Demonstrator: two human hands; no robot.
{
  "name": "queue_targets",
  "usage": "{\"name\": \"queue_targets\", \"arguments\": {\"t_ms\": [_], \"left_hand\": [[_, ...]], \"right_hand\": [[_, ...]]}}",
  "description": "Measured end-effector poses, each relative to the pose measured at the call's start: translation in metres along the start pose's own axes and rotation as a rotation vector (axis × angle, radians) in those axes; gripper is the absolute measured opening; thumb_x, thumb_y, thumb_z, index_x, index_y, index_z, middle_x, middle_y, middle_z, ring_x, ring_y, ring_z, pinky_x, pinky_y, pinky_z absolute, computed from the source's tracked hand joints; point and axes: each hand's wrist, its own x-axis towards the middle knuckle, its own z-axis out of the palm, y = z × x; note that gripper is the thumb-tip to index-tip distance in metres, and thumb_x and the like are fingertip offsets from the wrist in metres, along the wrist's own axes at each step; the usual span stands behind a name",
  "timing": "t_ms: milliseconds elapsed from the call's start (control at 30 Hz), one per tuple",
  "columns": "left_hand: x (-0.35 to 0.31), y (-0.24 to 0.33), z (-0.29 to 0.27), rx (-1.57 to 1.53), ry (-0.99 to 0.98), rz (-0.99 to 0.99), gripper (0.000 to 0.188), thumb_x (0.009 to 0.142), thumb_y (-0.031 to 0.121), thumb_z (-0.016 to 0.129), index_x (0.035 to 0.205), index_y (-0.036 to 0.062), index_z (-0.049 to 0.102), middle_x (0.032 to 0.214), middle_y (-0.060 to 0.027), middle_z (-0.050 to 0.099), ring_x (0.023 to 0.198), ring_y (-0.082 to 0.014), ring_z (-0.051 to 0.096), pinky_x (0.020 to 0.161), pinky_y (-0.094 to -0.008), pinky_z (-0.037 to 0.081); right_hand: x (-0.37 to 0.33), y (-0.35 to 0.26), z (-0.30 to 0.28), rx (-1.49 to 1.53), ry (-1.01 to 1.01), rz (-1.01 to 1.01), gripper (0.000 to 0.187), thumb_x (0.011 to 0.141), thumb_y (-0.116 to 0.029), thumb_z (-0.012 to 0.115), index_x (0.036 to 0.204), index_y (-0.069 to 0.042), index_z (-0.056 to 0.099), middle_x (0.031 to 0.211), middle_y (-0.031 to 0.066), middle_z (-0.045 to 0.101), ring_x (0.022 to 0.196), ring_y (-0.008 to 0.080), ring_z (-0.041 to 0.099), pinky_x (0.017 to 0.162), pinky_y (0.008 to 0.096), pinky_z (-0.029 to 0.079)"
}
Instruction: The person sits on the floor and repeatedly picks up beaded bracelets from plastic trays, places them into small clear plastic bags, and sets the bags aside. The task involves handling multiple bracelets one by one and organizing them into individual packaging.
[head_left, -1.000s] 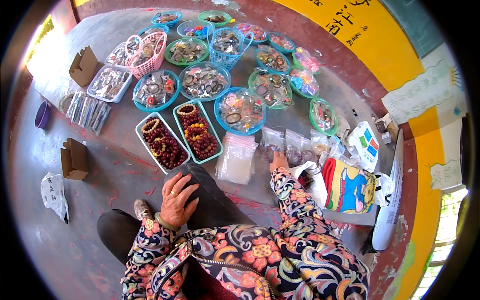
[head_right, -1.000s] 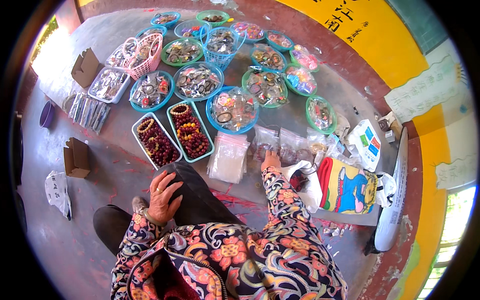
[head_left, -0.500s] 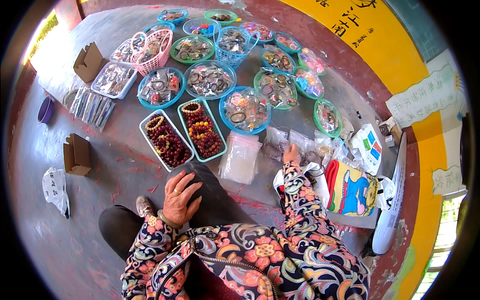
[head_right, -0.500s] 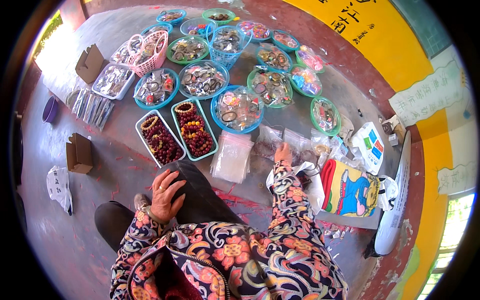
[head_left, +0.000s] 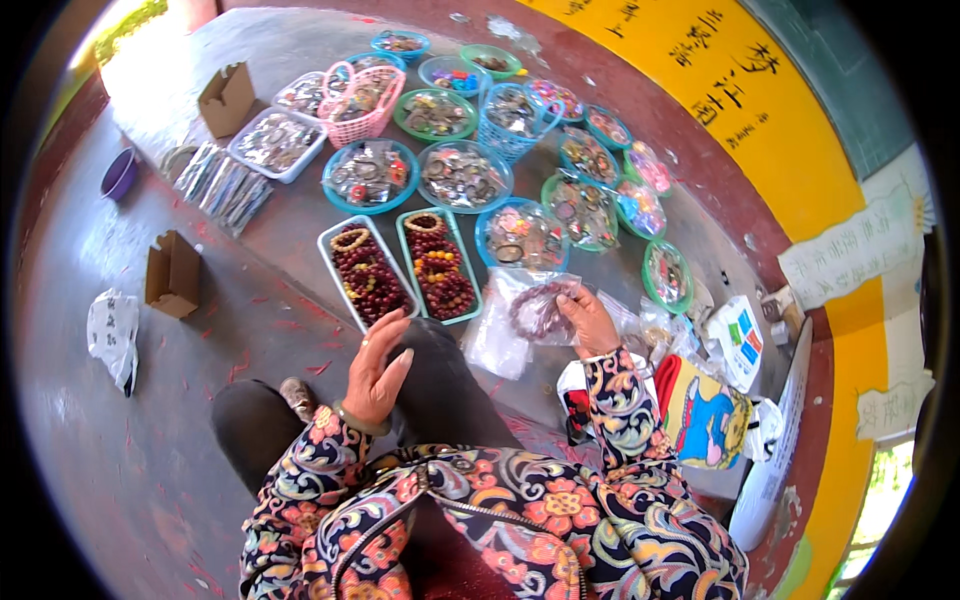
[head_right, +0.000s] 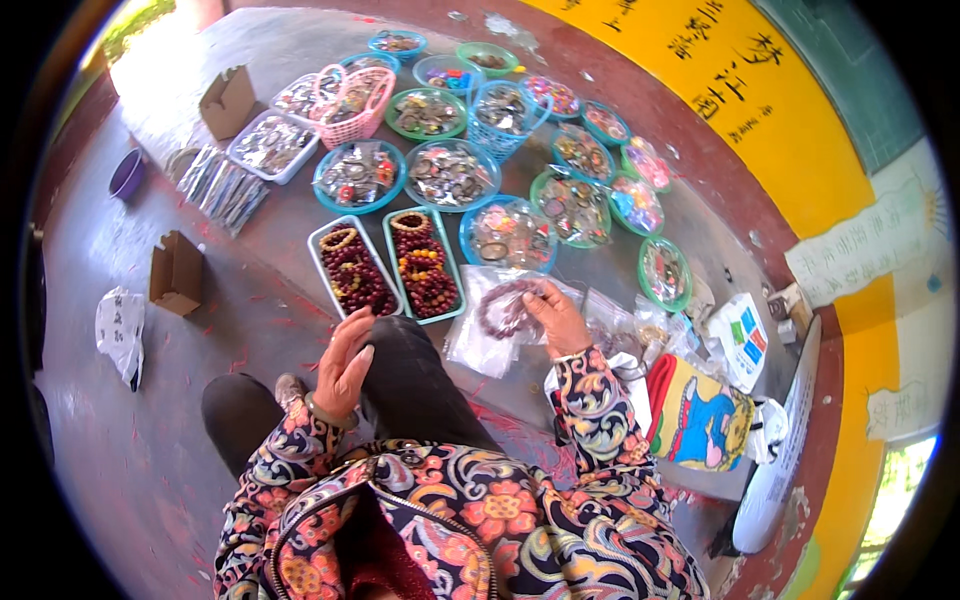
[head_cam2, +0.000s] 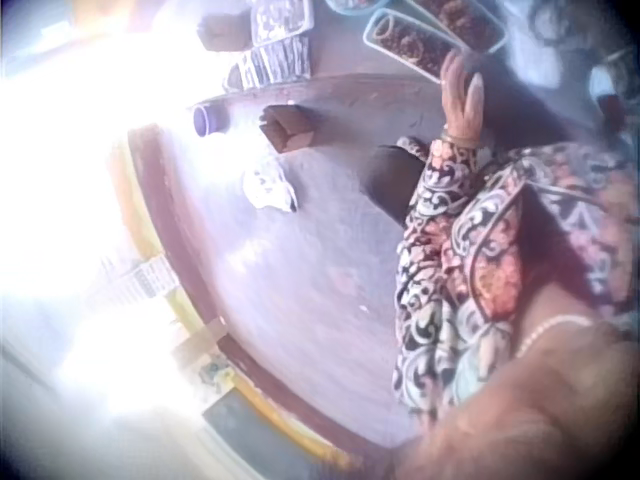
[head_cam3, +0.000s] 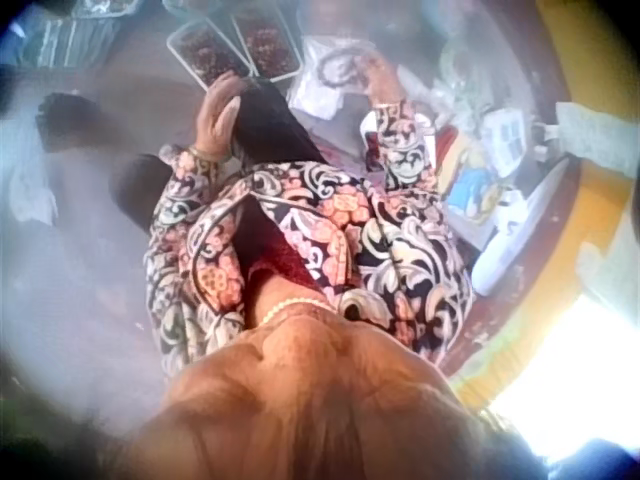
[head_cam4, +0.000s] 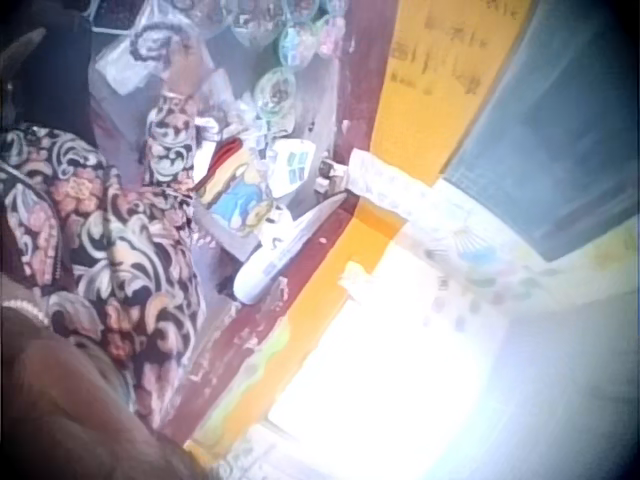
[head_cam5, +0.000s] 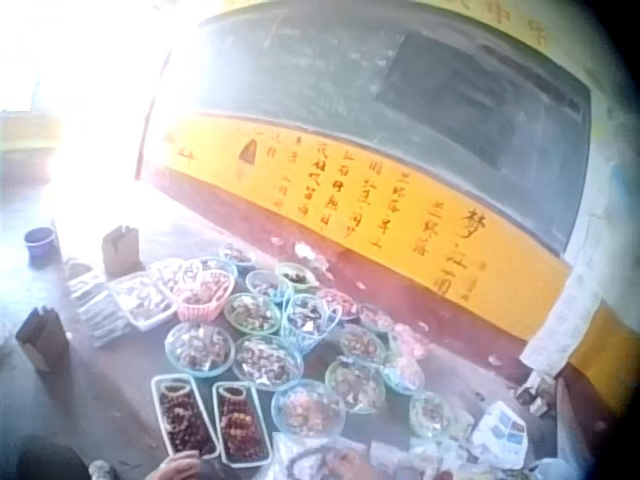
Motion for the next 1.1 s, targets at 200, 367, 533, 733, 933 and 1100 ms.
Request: {"name": "queue_targets", "arguments": {"t_ms": [200, 367, 533, 733, 933, 1100], "left_hand": [[0.006, 0.023, -0.007, -0.932, -0.224, -0.385, 0.074, 0.084, 0.047, 0.049, 0.136, 0.0015, 0.022, 0.138, -0.0159, 0.029, 0.126, -0.0304, 0.03, 0.103, -0.0465, 0.026], [-0.007, 0.029, -0.025, -1.219, -0.28, -0.377, 0.053, 0.091, 0.029, 0.043, 0.133, 0.0012, 0.028, 0.131, -0.0148, 0.038, 0.12, -0.0267, 0.038, 0.1, -0.0429, 0.032], [-0.014, 0.001, -0.026, -1.156, -0.136, -0.51, 0.049, 0.093, 0.027, 0.038, 0.131, -0.0023, 0.031, 0.128, -0.0168, 0.041, 0.115, -0.0287, 0.043, 0.096, -0.0434, 0.036], [-0.012, 0.004, -0.024, -1.212, -0.135, -0.577, 0.049, 0.093, 0.029, 0.037, 0.13, -0.0016, 0.033, 0.127, -0.0162, 0.043, 0.113, -0.0281, 0.046, 0.095, -0.0435, 0.037], [-0.016, -0.005, -0.025, -1.205, -0.111, -0.6, 0.048, 0.092, 0.028, 0.039, 0.13, -0.001, 0.034, 0.126, -0.0156, 0.043, 0.113, -0.0267, 0.045, 0.095, -0.0431, 0.036], [-0.017, -0.012, -0.023, -1.242, -0.101, -0.571, 0.048, 0.092, 0.028, 0.04, 0.13, -0.0011, 0.034, 0.126, -0.0182, 0.042, 0.114, -0.029, 0.043, 0.096, -0.0445, 0.035]], "right_hand": [[-0.018, -0.014, 0.107, 0.296, -0.383, 0.188, 0.024, 0.089, -0.014, 0.049, 0.109, -0.001, 0.052, 0.101, 0.0087, 0.06, 0.089, 0.0184, 0.06, 0.079, 0.0321, 0.049], [-0.004, 0.024, 0.133, 0.312, -0.363, 0.34, 0.026, 0.092, -0.023, 0.047, 0.107, -0.002, 0.052, 0.099, 0.0087, 0.06, 0.087, 0.0167, 0.06, 0.076, 0.0303, 0.05], [0.0, 0.04, 0.126, 0.334, -0.29, 0.39, 0.037, 0.09, -0.035, 0.048, 0.108, -0.002, 0.051, 0.093, 0.0083, 0.061, 0.081, 0.0166, 0.061, 0.072, 0.0289, 0.051], [0.006, 0.06, 0.117, -0.202, -0.159, 0.073, 0.024, 0.091, -0.025, 0.049, 0.093, -0.002, 0.056, 0.077, 0.0048, 0.061, 0.068, 0.0124, 0.06, 0.061, 0.0248, 0.049], [0.002, 0.055, 0.139, -0.643, 0.125, -0.301, 0.022, 0.092, -0.02, 0.047, 0.08, -0.003, 0.055, 0.065, 0.0016, 0.058, 0.055, 0.0079, 0.054, 0.05, 0.0224, 0.045], [0.001, 0.044, 0.147, -0.661, 0.176, -0.34, 0.022, 0.092, -0.019, 0.047, 0.078, -0.003, 0.053, 0.061, 0.0015, 0.056, 0.049, 0.0079, 0.049, 0.045, 0.0227, 0.04]]}}
